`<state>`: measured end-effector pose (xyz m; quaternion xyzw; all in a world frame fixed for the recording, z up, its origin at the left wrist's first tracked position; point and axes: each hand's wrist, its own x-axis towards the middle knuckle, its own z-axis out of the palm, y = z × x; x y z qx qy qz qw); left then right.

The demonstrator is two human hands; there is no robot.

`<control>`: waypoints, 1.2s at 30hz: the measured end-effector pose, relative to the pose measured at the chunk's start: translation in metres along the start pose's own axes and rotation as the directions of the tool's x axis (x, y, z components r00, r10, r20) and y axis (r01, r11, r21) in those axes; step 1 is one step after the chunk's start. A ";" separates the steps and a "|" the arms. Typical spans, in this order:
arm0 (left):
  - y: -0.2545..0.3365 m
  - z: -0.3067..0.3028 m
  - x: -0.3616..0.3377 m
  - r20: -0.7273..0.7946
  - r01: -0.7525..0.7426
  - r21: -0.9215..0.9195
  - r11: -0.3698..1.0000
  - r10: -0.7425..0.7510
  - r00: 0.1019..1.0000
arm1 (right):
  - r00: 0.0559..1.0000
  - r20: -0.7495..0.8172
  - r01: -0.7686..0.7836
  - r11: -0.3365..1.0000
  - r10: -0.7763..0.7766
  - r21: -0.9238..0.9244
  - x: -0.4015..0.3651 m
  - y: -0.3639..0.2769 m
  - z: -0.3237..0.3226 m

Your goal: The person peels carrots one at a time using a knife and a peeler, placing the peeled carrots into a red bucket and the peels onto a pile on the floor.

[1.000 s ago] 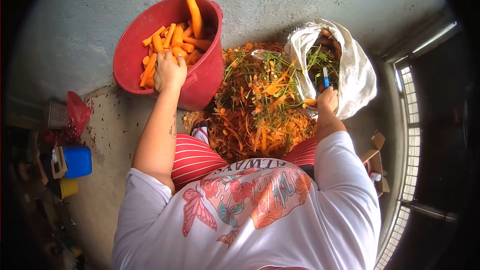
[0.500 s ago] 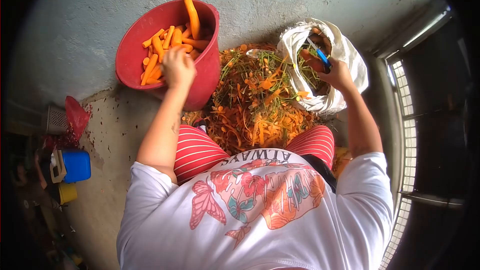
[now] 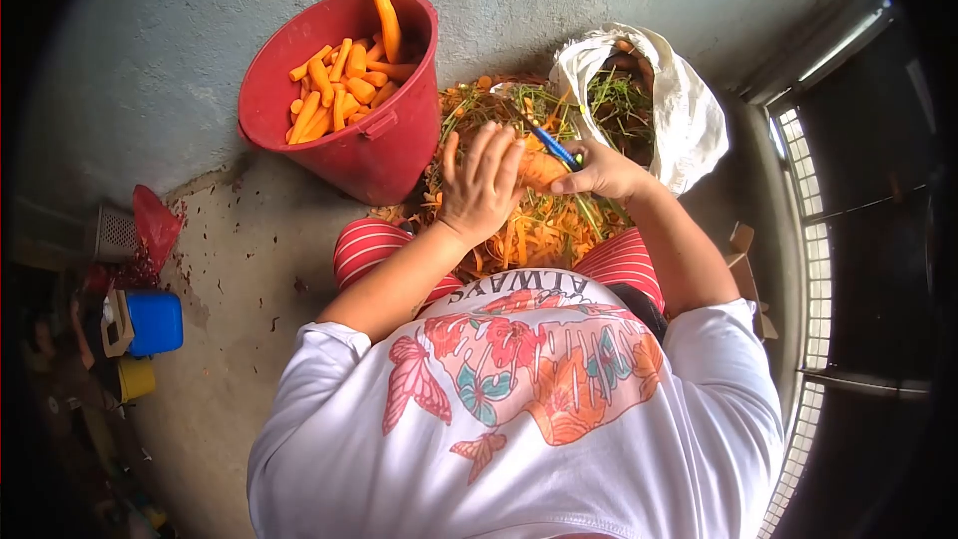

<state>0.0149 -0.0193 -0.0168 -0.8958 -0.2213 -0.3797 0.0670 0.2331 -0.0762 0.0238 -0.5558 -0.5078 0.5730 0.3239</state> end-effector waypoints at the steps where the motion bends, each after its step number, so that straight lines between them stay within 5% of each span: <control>1: 0.000 0.002 -0.003 -0.012 -0.039 -0.008 0.999 0.039 0.999 | 1.000 -0.013 -0.009 0.999 0.008 -0.049 0.000 0.004 0.004; 4: -0.003 -0.003 0.000 0.411 0.077 -0.070 0.995 -0.042 0.910 | 0.988 -0.145 -0.063 0.991 0.046 -0.117 -0.001 0.016 0.011; 7: -0.011 0.016 -0.014 0.530 0.496 -0.249 0.832 -0.312 0.789 | 0.849 -0.519 -0.133 0.991 0.101 -0.026 -0.003 0.019 0.009; 8: -0.017 0.031 -0.027 0.559 0.594 -0.297 0.747 -0.369 0.743 | 0.731 -0.646 -0.058 0.923 -0.219 -0.379 0.012 0.063 -0.006; 10: -0.028 0.067 -0.055 0.562 0.713 -0.397 0.578 -0.461 0.687 | 0.712 -0.665 -0.129 0.890 -0.224 -0.438 -0.006 0.043 0.009; 12: -0.037 0.090 -0.072 0.572 0.784 -0.407 0.469 -0.538 0.619 | 0.806 -0.477 -0.011 0.797 -0.351 -0.604 -0.011 0.054 0.024; 16: -0.037 0.078 -0.064 0.541 0.736 -0.499 0.458 -0.499 0.677 | 0.926 -0.245 0.101 0.813 -0.287 -0.573 -0.015 0.038 0.065; 20: -0.032 0.080 -0.061 0.494 0.740 -0.363 0.567 -0.556 0.668 | 0.864 -0.232 0.158 0.676 -0.448 -0.720 -0.011 0.037 0.071; 23: -0.032 0.075 -0.055 0.655 0.874 -0.230 0.429 -0.596 0.465 | 0.880 -0.110 0.214 0.593 -0.462 -0.776 -0.016 0.029 0.081; 26: -0.041 0.108 -0.075 0.622 0.851 -0.314 0.422 -0.586 0.520 | 0.909 -0.098 0.199 0.629 -0.405 -0.752 -0.011 0.037 0.082; 29: -0.030 0.079 -0.067 0.527 0.751 -0.472 0.461 -0.536 0.660 | 0.890 -0.224 0.111 0.665 -0.397 -0.739 -0.003 0.048 0.073; 35: -0.025 0.084 -0.070 0.555 0.733 -0.628 0.262 -0.509 0.658 | 0.917 -0.252 0.030 0.683 -0.310 -0.730 0.007 0.071 0.055; 36: -0.024 0.080 -0.067 0.500 0.690 -0.648 0.324 -0.502 0.705 | 0.920 -0.275 -0.016 0.675 -0.279 -0.737 0.013 0.086 0.047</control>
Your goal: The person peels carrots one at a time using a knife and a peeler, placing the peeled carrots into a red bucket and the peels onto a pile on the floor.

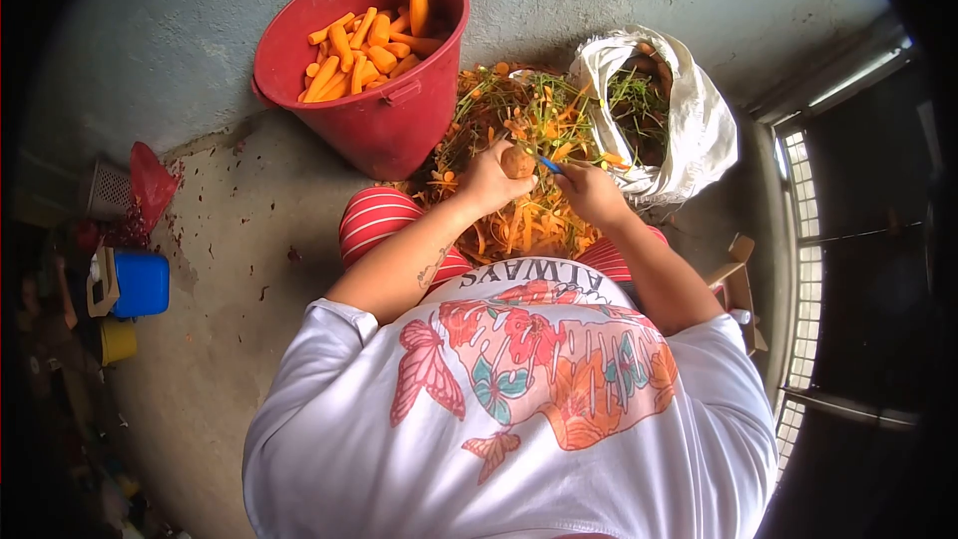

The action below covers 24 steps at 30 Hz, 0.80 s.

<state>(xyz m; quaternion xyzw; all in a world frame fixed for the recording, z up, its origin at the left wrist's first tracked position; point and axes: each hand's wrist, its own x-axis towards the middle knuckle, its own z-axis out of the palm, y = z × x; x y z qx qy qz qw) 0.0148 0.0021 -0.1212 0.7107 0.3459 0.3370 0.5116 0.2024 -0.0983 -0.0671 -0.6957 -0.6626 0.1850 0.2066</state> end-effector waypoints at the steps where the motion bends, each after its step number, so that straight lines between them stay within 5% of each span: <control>1: 0.010 -0.003 -0.002 -0.010 -0.072 0.034 0.997 0.072 0.997 | 0.986 0.077 -0.147 0.989 0.149 -0.029 0.002 0.027 0.009; 4: 0.015 -0.015 0.016 -0.043 -0.324 0.195 0.926 0.338 0.940 | 0.981 0.029 -0.189 0.982 0.190 -0.031 0.006 0.040 0.000; 6: 0.006 -0.017 0.008 -0.024 -0.443 0.310 0.841 0.473 0.881 | 0.930 0.148 -0.342 0.940 0.336 0.014 0.011 0.029 -0.012; 8: 0.014 -0.019 0.005 -0.089 -0.248 0.255 0.935 0.278 0.957 | 0.922 0.142 -0.381 0.910 0.361 0.162 0.013 0.020 -0.012; 11: -0.032 -0.013 0.021 -0.309 -0.028 -0.017 0.999 0.022 0.951 | 0.848 0.272 -0.521 0.623 0.455 0.583 0.015 -0.005 -0.009; 12: -0.031 -0.014 0.022 -0.211 0.197 -0.321 0.926 -0.273 0.938 | 0.852 0.250 -0.503 0.591 0.459 0.630 0.014 -0.013 -0.003; 14: -0.004 -0.019 0.019 -0.141 0.330 -0.596 0.732 -0.501 0.854 | 0.863 0.278 -0.480 0.510 0.422 0.714 0.012 -0.015 0.014; 18: 0.002 -0.016 0.018 -0.115 0.320 -0.588 0.743 -0.468 0.876 | 0.887 0.249 -0.440 0.546 0.389 0.713 0.014 -0.024 0.026; 22: 0.003 -0.013 0.017 -0.197 0.186 -0.614 0.767 -0.377 0.905 | 0.964 0.010 -0.216 0.762 0.265 0.611 0.016 -0.018 0.034; 24: 0.000 -0.012 0.016 -0.247 0.136 -0.637 0.758 -0.369 0.896 | 0.963 0.037 -0.246 0.816 0.267 0.523 0.021 -0.019 0.028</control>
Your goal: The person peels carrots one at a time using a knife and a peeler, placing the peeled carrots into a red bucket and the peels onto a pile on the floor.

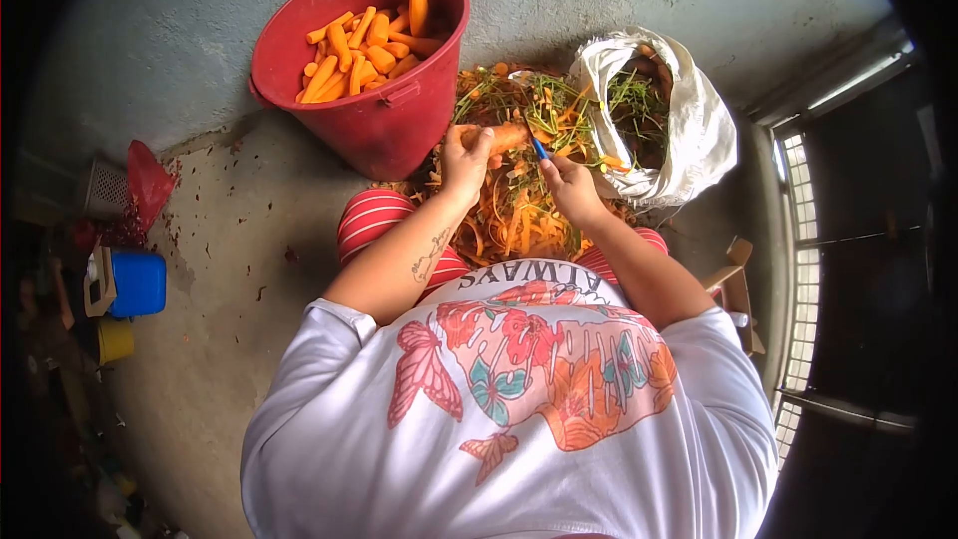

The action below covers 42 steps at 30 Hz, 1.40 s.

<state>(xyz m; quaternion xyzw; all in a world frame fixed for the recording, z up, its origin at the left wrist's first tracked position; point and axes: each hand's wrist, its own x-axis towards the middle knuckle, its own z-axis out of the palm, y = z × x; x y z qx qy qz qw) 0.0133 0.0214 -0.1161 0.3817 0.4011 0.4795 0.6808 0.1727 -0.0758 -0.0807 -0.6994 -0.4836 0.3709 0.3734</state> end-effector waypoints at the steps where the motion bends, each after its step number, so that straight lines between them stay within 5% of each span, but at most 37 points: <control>1: -0.002 0.001 -0.002 -0.042 0.008 -0.029 1.000 -0.009 0.999 | 1.000 0.008 -0.010 0.999 0.010 -0.052 0.002 -0.003 -0.003; 6: -0.009 0.006 0.003 -0.203 0.156 -0.341 0.927 -0.235 0.951 | 0.998 0.056 -0.004 0.957 0.021 -0.289 0.022 -0.017 -0.012; 9: -0.010 -0.001 0.008 -0.129 0.286 -0.346 0.893 -0.348 0.929 | 0.999 0.049 -0.007 0.953 0.023 -0.301 0.031 -0.003 -0.004; 11: -0.003 0.000 0.010 -0.091 0.391 -0.494 0.776 -0.494 0.865 | 0.966 0.210 -0.021 0.851 0.154 -0.524 0.042 0.037 -0.002; 12: 0.005 -0.005 0.016 0.110 0.441 -0.509 0.739 -0.453 0.885 | 0.934 0.273 -0.010 0.782 0.229 -0.623 0.046 0.058 -0.004; 14: 0.031 -0.008 0.022 0.172 0.309 -0.431 0.848 -0.258 0.951 | 0.984 0.143 -0.005 0.826 0.104 -0.564 0.032 0.094 -0.016; 16: 0.042 -0.018 0.029 -0.036 0.288 -0.325 0.901 -0.316 0.948 | 0.981 -0.186 -0.061 0.833 -0.051 -0.550 0.050 0.112 -0.024; 17: 0.036 -0.026 0.031 0.000 0.352 -0.364 0.862 -0.378 0.926 | 0.984 -0.160 -0.042 0.785 -0.073 -0.618 0.069 0.116 -0.042; 18: 0.027 -0.034 0.034 0.035 0.410 -0.399 0.820 -0.433 0.901 | 0.910 -0.412 -0.209 0.906 0.043 -0.367 0.052 0.061 -0.054; 20: 0.011 -0.031 0.033 0.108 0.465 -0.456 0.759 -0.471 0.875 | 0.818 -0.520 -0.137 0.794 -0.247 -0.592 0.094 0.079 -0.100; 21: 0.005 -0.031 0.032 0.177 0.498 -0.451 0.740 -0.473 0.863 | 0.829 -0.552 -0.279 0.790 -0.089 -0.547 0.087 0.042 -0.120; 23: 0.009 -0.019 0.020 0.215 0.563 -0.431 0.705 -0.526 0.823 | 0.791 -0.592 -0.308 0.735 -0.155 -0.604 0.089 0.039 -0.148; 24: 0.012 -0.014 0.012 0.237 0.587 -0.393 0.708 -0.539 0.808 | 0.650 -0.614 -0.219 0.664 -0.447 -0.715 0.111 0.075 -0.164; 26: 0.007 -0.014 0.005 0.374 0.672 -0.314 0.671 -0.563 0.737 | 0.745 -0.634 -0.336 0.705 -0.207 -0.625 0.106 0.053 -0.173; 29: 0.007 -0.008 -0.011 0.471 0.752 -0.114 0.650 -0.631 0.617 | 0.746 -0.649 0.021 0.980 -0.147 -0.197 0.100 0.057 -0.149; 30: 0.004 -0.007 -0.016 0.488 0.774 -0.073 0.629 -0.654 0.578 | 0.818 -0.500 -0.013 0.878 0.286 0.479 0.073 0.016 -0.126; 31: 0.003 -0.003 -0.020 0.468 0.792 -0.089 0.604 -0.677 0.568 | 0.864 -0.349 -0.033 0.734 0.362 0.678 0.066 0.023 -0.113; 32: 0.000 0.002 -0.025 0.448 0.811 -0.104 0.576 -0.701 0.555 | 0.831 -0.105 -0.216 0.492 0.546 0.844 0.048 0.001 -0.094; 33: -0.004 0.006 -0.027 0.392 0.825 -0.131 0.551 -0.735 0.553 | 0.810 0.142 -0.339 0.258 0.568 0.905 0.047 0.008 -0.077; 34: -0.009 0.011 -0.028 0.335 0.835 -0.160 0.526 -0.767 0.548 | 0.750 0.172 -0.321 0.124 0.638 0.939 0.030 -0.023 -0.057; 36: -0.007 0.018 -0.035 0.275 0.828 -0.205 0.522 -0.782 0.560 | 0.810 0.350 -0.475 0.175 0.471 0.863 0.010 -0.024 -0.044; 39: 0.031 0.035 -0.067 0.259 0.796 -0.268 0.543 -0.755 0.602 | 0.951 0.231 -0.288 0.322 0.204 0.902 -0.033 -0.064 -0.035; 42: 0.033 0.031 -0.075 0.355 0.825 -0.280 0.491 -0.745 0.564 | 0.997 0.070 -0.074 0.432 0.025 0.899 -0.050 -0.072 -0.043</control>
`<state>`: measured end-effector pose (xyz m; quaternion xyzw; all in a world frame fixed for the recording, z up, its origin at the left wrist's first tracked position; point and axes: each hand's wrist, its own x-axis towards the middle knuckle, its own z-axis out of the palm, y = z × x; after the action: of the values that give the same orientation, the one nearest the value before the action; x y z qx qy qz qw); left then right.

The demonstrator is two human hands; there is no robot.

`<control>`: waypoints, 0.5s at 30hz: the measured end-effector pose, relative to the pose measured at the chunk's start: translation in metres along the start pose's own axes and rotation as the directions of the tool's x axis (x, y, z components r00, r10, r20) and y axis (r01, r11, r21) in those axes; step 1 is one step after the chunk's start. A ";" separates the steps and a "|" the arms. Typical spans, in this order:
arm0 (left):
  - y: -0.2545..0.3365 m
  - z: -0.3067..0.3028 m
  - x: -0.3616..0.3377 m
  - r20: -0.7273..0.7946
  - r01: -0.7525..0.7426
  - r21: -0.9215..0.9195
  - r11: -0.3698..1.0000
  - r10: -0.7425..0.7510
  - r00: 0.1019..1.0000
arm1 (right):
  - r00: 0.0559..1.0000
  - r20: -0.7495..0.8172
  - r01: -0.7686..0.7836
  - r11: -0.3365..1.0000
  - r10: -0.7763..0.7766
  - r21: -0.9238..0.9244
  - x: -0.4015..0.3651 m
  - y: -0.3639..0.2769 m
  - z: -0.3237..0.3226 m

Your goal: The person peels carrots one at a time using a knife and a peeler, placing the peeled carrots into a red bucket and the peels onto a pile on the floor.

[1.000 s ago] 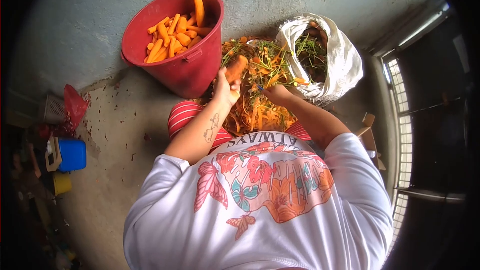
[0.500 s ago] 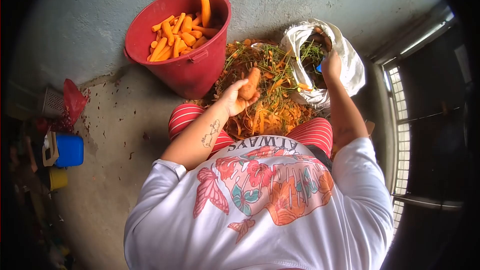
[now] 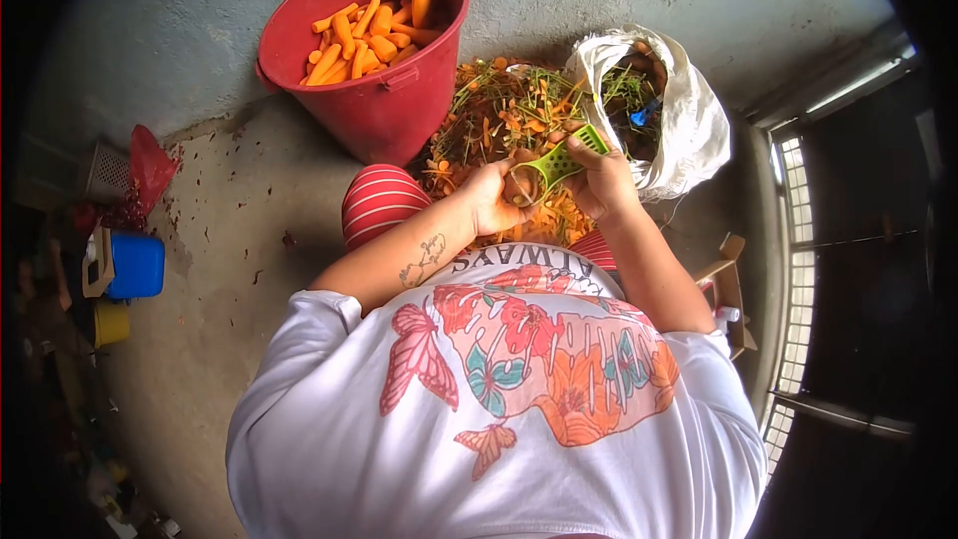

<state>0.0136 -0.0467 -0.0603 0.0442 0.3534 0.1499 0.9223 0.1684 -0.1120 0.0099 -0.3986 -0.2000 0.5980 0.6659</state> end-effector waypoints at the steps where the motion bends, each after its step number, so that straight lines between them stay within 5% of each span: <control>1: -0.001 0.002 -0.002 0.004 0.011 0.009 1.000 -0.011 1.000 | 1.000 -0.014 0.023 0.999 -0.024 -0.025 -0.002 -0.003 -0.003; 10: -0.015 0.033 -0.044 0.032 0.023 0.140 0.990 -0.028 0.999 | 0.999 0.030 0.022 0.999 -0.023 0.046 -0.021 -0.011 0.000; 13: -0.019 0.023 -0.043 0.186 0.060 0.243 0.968 -0.107 0.977 | 1.000 0.020 -0.015 0.999 0.014 0.035 -0.024 -0.011 0.001; 15: -0.023 0.027 -0.051 0.104 0.094 0.263 0.960 -0.125 0.987 | 0.999 -0.012 -0.050 0.998 0.051 0.028 -0.022 -0.011 -0.001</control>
<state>0.0011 -0.0831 -0.0120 0.1528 0.3160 0.0484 0.9351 0.1716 -0.1334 0.0224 -0.3981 -0.1774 0.6149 0.6572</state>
